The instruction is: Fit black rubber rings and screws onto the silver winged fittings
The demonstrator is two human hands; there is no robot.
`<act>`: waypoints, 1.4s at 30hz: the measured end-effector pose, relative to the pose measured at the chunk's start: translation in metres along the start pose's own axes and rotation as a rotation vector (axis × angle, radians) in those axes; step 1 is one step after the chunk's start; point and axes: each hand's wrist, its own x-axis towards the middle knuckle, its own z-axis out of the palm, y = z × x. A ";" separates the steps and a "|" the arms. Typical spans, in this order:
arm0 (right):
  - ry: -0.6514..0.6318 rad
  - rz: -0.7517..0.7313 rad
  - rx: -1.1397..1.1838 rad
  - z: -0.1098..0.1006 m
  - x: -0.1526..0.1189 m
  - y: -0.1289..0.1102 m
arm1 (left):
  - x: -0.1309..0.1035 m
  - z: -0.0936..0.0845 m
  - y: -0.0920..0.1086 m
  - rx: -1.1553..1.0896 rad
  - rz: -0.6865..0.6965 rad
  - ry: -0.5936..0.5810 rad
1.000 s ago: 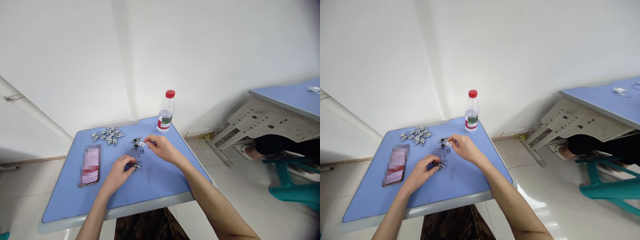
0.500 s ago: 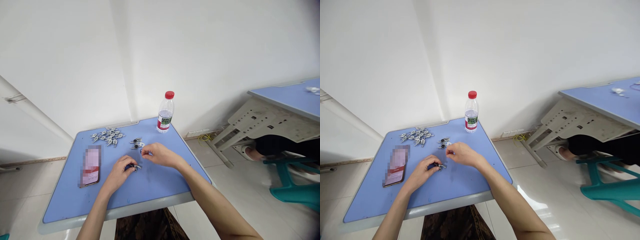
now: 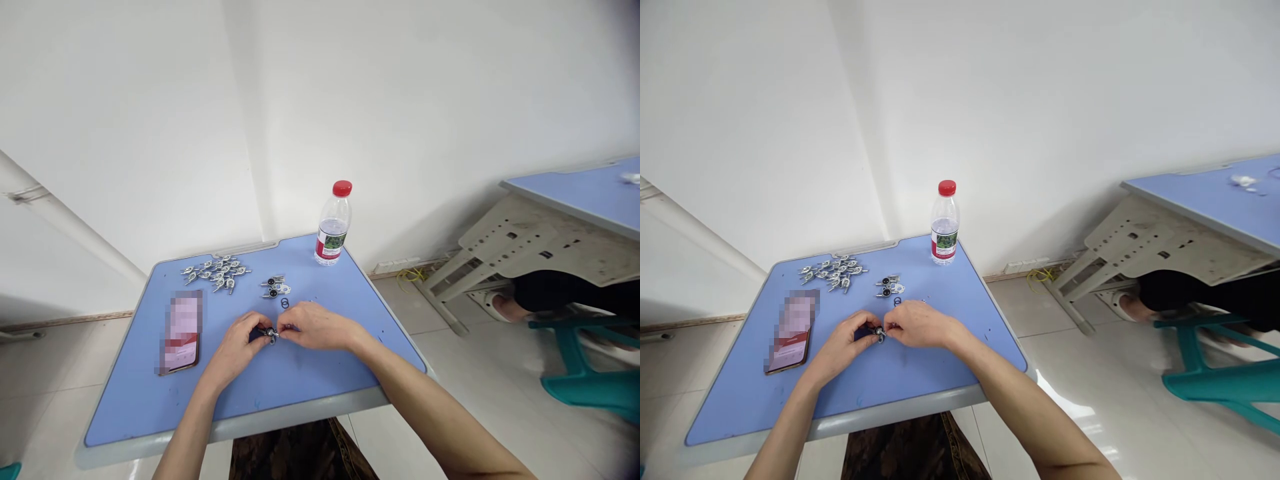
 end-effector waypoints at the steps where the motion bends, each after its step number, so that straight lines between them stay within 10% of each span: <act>1: 0.009 0.012 -0.007 -0.001 0.001 0.002 | 0.000 0.000 -0.001 -0.004 -0.004 0.004; 9: 0.284 0.414 -0.236 -0.004 0.014 0.023 | -0.002 0.003 -0.007 -0.036 -0.038 0.029; 42: 0.250 0.534 -0.129 -0.001 0.041 0.036 | 0.001 0.003 -0.012 0.002 -0.008 0.088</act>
